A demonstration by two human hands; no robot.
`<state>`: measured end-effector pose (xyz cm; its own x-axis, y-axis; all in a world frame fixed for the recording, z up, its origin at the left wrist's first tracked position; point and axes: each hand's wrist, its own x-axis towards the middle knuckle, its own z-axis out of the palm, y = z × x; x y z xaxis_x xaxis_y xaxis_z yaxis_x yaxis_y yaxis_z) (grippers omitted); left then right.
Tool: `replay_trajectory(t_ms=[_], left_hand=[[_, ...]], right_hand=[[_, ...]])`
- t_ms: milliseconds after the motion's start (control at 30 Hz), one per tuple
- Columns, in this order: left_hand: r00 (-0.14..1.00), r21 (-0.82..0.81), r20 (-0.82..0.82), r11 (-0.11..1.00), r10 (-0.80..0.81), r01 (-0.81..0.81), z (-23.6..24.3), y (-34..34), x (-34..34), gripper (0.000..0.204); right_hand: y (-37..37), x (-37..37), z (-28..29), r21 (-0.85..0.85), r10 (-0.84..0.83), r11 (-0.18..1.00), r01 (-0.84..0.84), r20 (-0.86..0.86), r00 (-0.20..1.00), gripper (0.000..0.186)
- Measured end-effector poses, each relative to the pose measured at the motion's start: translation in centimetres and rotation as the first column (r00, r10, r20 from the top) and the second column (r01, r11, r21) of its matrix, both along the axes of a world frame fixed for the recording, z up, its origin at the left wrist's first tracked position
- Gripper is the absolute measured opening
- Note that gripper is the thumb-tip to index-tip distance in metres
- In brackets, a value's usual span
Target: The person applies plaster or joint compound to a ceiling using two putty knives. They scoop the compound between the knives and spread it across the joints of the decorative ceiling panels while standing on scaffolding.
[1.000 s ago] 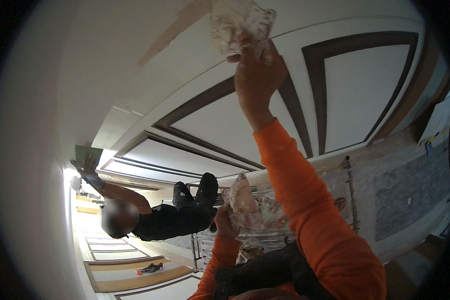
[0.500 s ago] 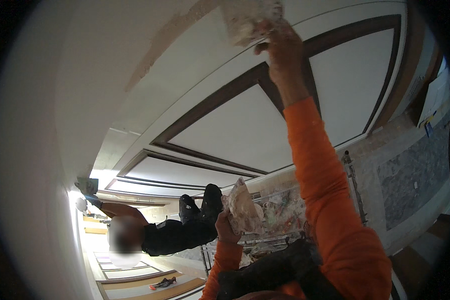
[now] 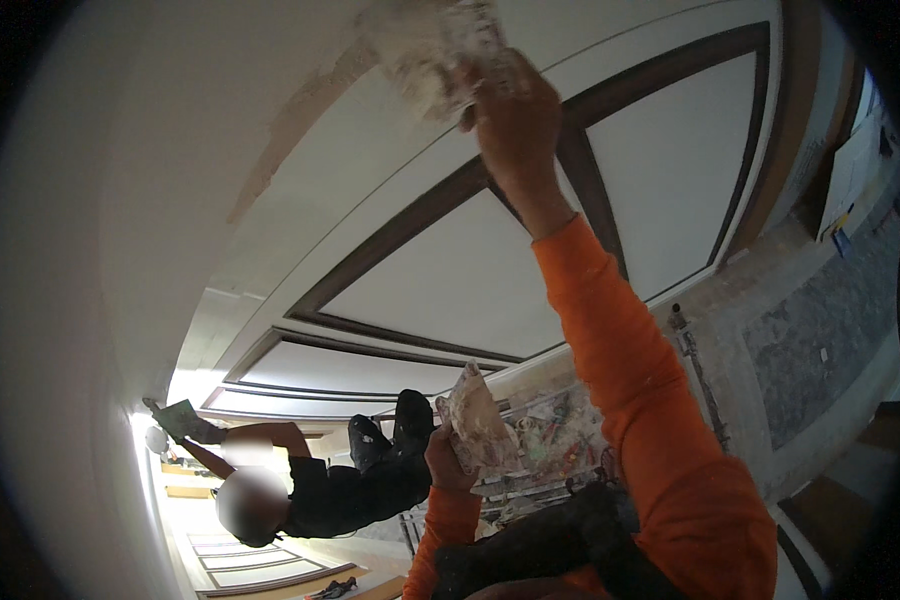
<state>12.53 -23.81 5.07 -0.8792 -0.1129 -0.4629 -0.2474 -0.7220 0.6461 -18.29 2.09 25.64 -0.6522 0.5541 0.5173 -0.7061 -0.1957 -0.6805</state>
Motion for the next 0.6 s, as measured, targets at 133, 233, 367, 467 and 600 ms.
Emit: replay_trajectory(t_ms=[133, 233, 367, 467, 600], left_hand=[[1.000, 0.035, -0.020, 0.999, -0.016, 0.017, 0.7, 0.5, -0.3, 0.047], [1.000, -0.008, -0.002, 1.000, -0.012, 0.012, 0.6, 0.6, -0.4, 0.047], [1.000, -0.007, -0.004, 1.000, -0.013, 0.013, 1.4, 2.3, -0.5, 0.048], [0.998, 0.038, -0.065, 0.999, -0.006, 0.009, 2.5, 4.3, -0.5, 0.049], [0.991, -0.112, -0.125, 0.992, 0.038, -0.052, 0.6, 3.6, -1.6, 0.050]], right_hand=[[3.8, -1.0, -1.0, -0.371, 0.136, 0.913, -0.170, -0.116, 0.984, 0.022], [5.6, -1.1, -1.6, -0.430, 0.187, 0.868, -0.247, -0.178, 0.966, 0.026], [7.3, -2.3, -2.2, -0.455, 0.224, 0.832, -0.317, -0.247, 0.943, 0.034], [9.7, -2.4, -3.4, -0.567, 0.092, 0.801, -0.191, -0.198, 0.976, 0.039], [9.4, 2.4, -6.5, -0.518, 0.099, 0.851, -0.087, -0.005, 0.995, 0.040]])
